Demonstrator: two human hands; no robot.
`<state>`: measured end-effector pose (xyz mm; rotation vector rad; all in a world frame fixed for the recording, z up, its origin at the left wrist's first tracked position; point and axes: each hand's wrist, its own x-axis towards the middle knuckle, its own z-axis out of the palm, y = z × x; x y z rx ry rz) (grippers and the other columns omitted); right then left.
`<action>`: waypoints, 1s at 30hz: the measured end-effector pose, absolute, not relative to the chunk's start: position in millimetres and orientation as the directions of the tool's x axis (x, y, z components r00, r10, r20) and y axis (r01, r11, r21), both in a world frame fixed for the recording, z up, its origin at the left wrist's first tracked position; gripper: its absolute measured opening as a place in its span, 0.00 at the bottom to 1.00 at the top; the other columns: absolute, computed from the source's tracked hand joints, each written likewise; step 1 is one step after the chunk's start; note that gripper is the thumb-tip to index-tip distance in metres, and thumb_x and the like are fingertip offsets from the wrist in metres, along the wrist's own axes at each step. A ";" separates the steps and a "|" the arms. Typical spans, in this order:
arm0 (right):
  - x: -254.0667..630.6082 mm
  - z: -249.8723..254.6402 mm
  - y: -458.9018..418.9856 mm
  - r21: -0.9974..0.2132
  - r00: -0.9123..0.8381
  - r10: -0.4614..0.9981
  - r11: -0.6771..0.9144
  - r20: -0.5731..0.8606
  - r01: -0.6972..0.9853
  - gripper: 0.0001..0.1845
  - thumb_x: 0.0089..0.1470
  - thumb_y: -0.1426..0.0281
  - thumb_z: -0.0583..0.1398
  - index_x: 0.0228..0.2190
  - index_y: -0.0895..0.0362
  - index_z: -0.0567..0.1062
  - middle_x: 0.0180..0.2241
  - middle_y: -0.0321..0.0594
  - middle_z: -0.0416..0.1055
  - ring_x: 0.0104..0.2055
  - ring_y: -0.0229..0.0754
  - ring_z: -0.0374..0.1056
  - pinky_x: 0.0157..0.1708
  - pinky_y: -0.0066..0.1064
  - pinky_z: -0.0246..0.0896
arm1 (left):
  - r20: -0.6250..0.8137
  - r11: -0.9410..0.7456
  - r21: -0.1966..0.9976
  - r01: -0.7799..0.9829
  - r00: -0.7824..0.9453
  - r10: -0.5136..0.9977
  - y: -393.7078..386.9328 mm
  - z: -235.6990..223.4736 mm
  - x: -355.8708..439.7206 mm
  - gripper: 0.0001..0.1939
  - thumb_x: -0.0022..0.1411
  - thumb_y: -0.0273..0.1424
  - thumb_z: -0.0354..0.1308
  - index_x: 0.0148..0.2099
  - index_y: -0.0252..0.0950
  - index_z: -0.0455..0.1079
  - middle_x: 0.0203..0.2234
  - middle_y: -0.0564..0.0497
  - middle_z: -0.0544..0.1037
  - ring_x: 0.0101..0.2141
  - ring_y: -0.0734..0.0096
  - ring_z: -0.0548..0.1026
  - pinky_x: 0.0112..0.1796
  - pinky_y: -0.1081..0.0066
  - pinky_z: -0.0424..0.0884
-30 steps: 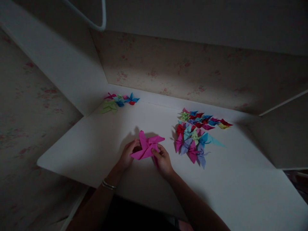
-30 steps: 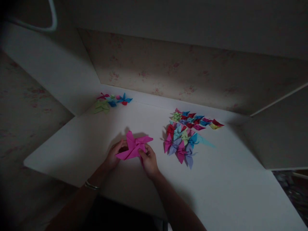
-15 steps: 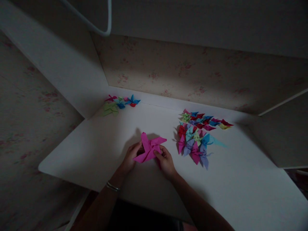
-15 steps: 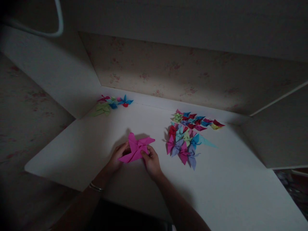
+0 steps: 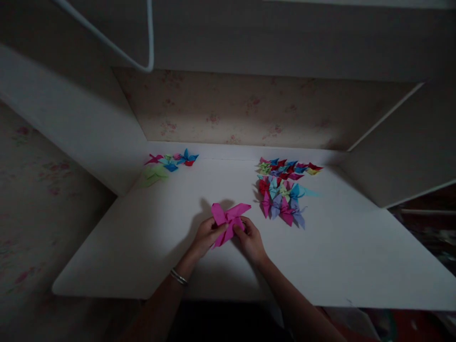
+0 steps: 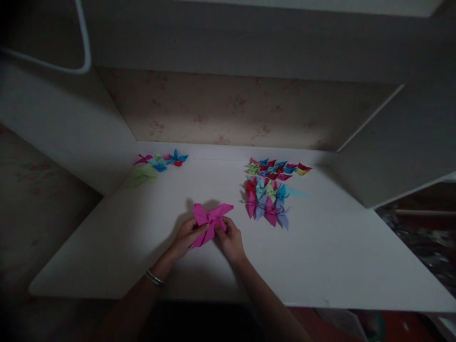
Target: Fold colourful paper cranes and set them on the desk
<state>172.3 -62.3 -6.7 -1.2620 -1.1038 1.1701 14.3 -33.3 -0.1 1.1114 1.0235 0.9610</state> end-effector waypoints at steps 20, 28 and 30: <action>172.5 -6.8 -75.6 -0.992 0.178 0.984 -0.011 0.012 0.125 0.19 0.53 0.62 0.58 0.46 0.54 0.73 0.40 0.39 0.76 0.38 0.43 0.69 0.40 0.34 0.64 | -0.011 0.008 1.000 0.014 0.226 0.974 -42.5 -5.4 17.6 0.19 0.56 0.41 0.60 0.44 0.31 0.73 0.37 0.44 0.79 0.37 0.63 0.76 0.37 0.70 0.71; 170.7 -11.1 -75.0 -0.998 0.214 0.976 -0.056 -0.052 0.010 0.21 0.49 0.60 0.61 0.45 0.54 0.73 0.32 0.38 0.76 0.30 0.41 0.68 0.31 0.31 0.63 | -0.038 0.046 0.999 -0.023 0.271 0.962 -43.6 -8.5 17.5 0.19 0.52 0.40 0.64 0.42 0.31 0.73 0.36 0.44 0.80 0.35 0.63 0.77 0.37 0.69 0.72; 171.6 -6.8 -78.4 -0.995 0.201 0.977 -0.057 -0.072 -0.081 0.23 0.49 0.59 0.61 0.46 0.55 0.71 0.30 0.37 0.75 0.29 0.40 0.68 0.31 0.31 0.63 | -0.072 0.077 0.997 -0.008 0.275 0.959 -42.7 -10.2 17.4 0.20 0.51 0.41 0.64 0.40 0.31 0.74 0.34 0.45 0.80 0.34 0.63 0.77 0.36 0.69 0.73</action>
